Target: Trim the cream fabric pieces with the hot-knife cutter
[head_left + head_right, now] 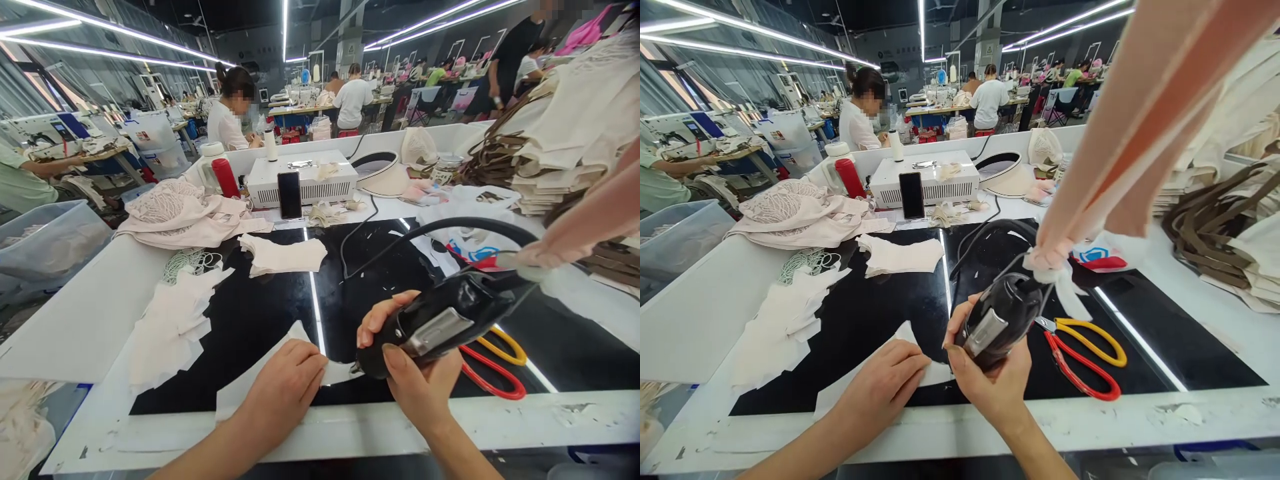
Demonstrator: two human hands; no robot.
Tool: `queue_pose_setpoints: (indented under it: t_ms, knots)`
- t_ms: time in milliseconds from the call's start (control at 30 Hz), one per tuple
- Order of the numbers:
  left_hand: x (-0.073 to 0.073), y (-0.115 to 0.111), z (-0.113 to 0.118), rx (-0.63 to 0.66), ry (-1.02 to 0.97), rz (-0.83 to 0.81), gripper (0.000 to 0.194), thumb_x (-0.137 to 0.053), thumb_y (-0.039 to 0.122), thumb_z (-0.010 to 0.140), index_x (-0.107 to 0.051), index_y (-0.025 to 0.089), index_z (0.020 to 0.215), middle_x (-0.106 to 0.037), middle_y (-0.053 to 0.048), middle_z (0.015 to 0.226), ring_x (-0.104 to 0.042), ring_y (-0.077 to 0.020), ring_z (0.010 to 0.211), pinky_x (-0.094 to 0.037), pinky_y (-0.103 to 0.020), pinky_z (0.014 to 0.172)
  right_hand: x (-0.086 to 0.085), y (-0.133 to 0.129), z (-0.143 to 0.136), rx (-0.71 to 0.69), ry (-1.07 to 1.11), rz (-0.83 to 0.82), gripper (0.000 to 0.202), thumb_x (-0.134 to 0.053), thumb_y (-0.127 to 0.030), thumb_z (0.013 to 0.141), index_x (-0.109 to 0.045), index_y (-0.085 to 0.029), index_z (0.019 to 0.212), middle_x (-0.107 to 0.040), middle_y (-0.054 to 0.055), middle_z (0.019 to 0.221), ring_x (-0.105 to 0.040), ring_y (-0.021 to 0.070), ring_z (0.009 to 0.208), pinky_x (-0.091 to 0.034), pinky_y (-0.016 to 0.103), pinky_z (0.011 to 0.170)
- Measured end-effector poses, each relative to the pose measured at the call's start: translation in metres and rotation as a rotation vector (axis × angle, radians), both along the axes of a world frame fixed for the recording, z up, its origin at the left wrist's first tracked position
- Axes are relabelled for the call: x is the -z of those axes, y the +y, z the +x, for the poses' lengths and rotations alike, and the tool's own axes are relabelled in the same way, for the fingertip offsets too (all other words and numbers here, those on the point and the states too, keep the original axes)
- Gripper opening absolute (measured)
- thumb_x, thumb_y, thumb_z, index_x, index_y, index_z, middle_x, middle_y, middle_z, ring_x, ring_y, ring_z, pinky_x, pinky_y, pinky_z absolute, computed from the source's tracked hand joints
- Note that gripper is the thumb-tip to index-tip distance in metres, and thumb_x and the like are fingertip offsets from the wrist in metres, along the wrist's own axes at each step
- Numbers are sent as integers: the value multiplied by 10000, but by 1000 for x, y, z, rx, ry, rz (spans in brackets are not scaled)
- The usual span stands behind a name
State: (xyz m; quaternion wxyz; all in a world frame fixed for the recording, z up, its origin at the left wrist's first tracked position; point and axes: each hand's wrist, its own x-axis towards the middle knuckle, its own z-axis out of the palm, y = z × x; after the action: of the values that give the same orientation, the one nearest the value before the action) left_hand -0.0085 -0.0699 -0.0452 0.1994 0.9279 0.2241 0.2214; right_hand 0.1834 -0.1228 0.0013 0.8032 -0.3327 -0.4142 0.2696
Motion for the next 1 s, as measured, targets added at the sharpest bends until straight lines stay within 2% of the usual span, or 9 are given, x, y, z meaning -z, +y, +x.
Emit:
queue_pose_setpoints:
  t_ms: [200,533,1000]
  knots:
    - [0,-3,-6,26,18,-63,201,-550,85,1104,-702,210,1150,-703,-35,1096,-677,-195,992,-605,-325,891,-2,1,-2,20,-2,25,344,-892,-335,926,-681,-280,1191,-706,-7,847,-664,132,655,-596,257,574]
    - [6,-5,-8,62,28,207,282,-454,27,1072,-649,175,1212,-718,-90,1113,-725,-218,1010,-671,-349,914,-7,8,-13,28,41,3,371,-902,-384,912,-665,-298,1184,-696,-22,847,-665,130,660,-609,245,573]
    - [11,-9,-9,74,60,280,276,-481,-2,1040,-625,134,1232,-708,-101,1121,-724,-236,1030,-677,-376,948,-2,6,-17,24,25,-2,363,-899,-393,915,-676,-309,1189,-684,-33,844,-659,115,676,-618,221,619]
